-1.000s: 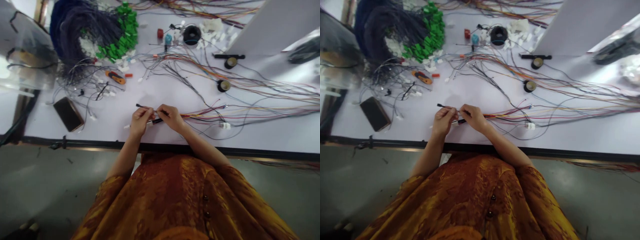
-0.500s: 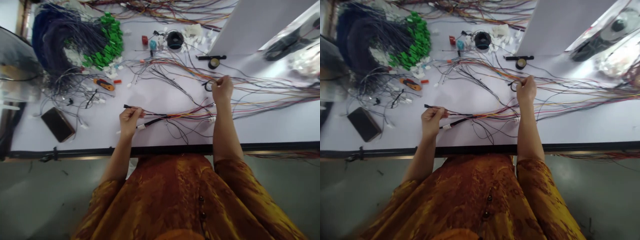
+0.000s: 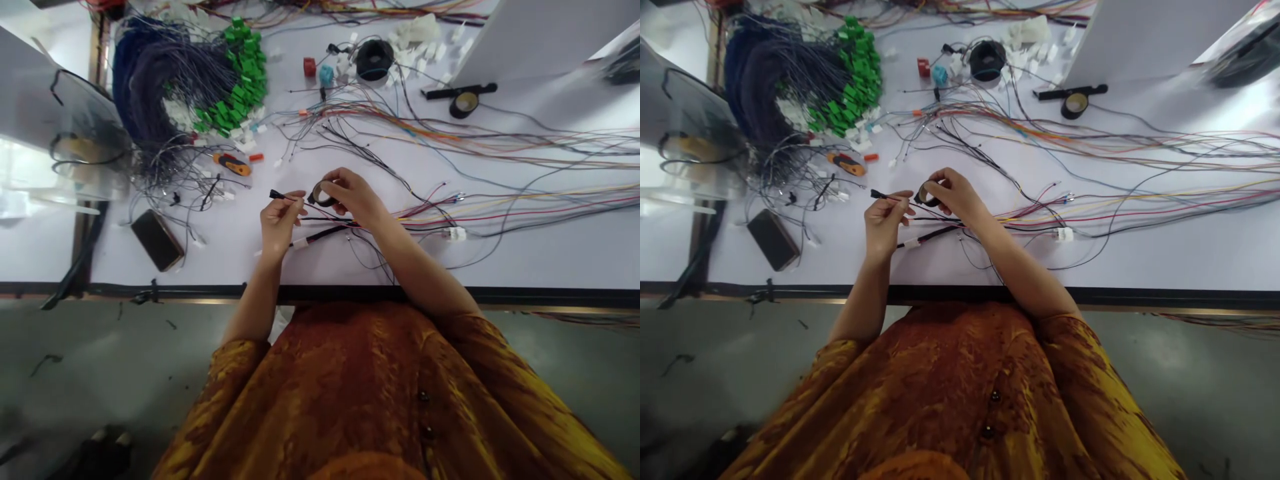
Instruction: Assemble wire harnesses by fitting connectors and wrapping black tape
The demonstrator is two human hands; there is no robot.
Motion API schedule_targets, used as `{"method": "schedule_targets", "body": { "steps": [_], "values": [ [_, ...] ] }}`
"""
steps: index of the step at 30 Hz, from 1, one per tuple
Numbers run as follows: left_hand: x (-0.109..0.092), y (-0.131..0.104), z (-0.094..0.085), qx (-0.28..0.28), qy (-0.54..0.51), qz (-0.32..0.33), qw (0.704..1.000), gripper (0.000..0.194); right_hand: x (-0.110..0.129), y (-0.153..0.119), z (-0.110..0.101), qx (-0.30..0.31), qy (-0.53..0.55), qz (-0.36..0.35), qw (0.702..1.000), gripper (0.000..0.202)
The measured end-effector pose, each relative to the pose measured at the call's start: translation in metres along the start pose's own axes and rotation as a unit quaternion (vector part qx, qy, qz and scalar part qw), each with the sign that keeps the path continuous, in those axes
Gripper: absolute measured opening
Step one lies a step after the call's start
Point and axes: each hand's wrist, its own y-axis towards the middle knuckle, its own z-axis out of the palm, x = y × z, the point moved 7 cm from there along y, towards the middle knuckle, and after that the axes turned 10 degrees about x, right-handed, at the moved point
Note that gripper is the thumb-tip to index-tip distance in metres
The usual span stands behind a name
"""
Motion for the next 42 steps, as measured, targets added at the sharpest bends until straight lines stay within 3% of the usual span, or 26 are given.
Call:
{"method": "schedule_targets", "body": {
  "steps": [4,7,10,12,14,16,18,21,23,24,27,29,32,34,36,38,40,42],
  "values": [
    [0.006,0.004,-0.001,0.000,0.016,-0.018,1.000,0.037,0.002,-0.023,0.013,-0.008,-0.094,-0.041,0.995,0.014],
    [0.008,0.006,0.002,0.019,0.021,-0.052,0.998,0.035,0.005,-0.057,0.035,0.001,-0.268,-0.128,0.955,0.023],
    [0.000,0.004,0.007,0.031,0.023,-0.069,0.997,0.034,0.002,-0.076,0.050,0.047,-0.346,-0.173,0.921,0.010],
    [-0.012,-0.002,0.010,0.034,0.040,-0.054,0.997,0.033,0.005,-0.071,0.035,-0.015,-0.285,-0.171,0.943,0.011],
    [-0.026,-0.009,0.015,0.048,0.079,-0.008,0.996,0.030,0.001,-0.051,0.015,-0.062,-0.164,-0.104,0.979,0.018],
    [-0.036,-0.017,0.020,0.066,0.117,0.047,0.990,0.025,-0.012,-0.024,0.009,-0.022,-0.021,0.007,1.000,0.022],
    [-0.036,-0.021,0.020,0.071,0.116,0.071,0.988,0.022,-0.023,-0.008,0.009,0.018,0.107,0.084,0.991,0.019],
    [-0.026,-0.021,0.011,0.024,0.075,0.055,0.995,0.024,-0.031,-0.017,-0.005,-0.055,0.178,0.073,0.980,0.011],
    [-0.019,-0.016,0.006,-0.006,0.073,0.029,0.997,0.028,-0.028,-0.042,-0.010,-0.098,0.091,-0.005,0.991,0.016],
    [-0.017,-0.014,0.006,-0.012,0.074,0.014,0.997,0.030,-0.023,-0.057,-0.007,-0.092,0.011,-0.054,0.994,0.023],
    [-0.013,-0.006,0.012,0.001,0.062,-0.029,0.998,0.033,-0.016,-0.090,0.023,-0.003,-0.226,-0.164,0.960,0.035],
    [-0.017,-0.004,0.017,0.015,0.044,-0.034,0.998,0.034,-0.015,-0.093,0.032,0.007,-0.263,-0.187,0.947,0.029],
    [-0.030,-0.008,0.024,0.052,0.050,-0.003,0.997,0.033,-0.017,-0.069,0.012,-0.080,-0.124,-0.137,0.980,0.022],
    [-0.036,-0.013,0.029,0.086,0.077,0.021,0.993,0.033,-0.023,-0.047,0.002,-0.086,0.005,-0.057,0.995,0.028],
    [-0.035,-0.016,0.028,0.097,0.084,0.030,0.991,0.033,-0.028,-0.033,-0.002,-0.060,0.119,0.015,0.991,0.025],
    [-0.027,-0.016,0.020,0.069,0.057,0.024,0.996,0.035,-0.031,-0.031,-0.010,-0.072,0.207,0.048,0.974,0.015],
    [-0.015,-0.012,0.011,0.033,0.018,0.005,0.999,0.037,-0.033,-0.039,-0.021,-0.101,0.247,0.048,0.962,0.012],
    [-0.002,-0.005,0.011,0.048,-0.011,-0.024,0.998,0.036,-0.035,-0.049,-0.031,-0.116,0.246,0.036,0.962,0.016]
  ]
}}
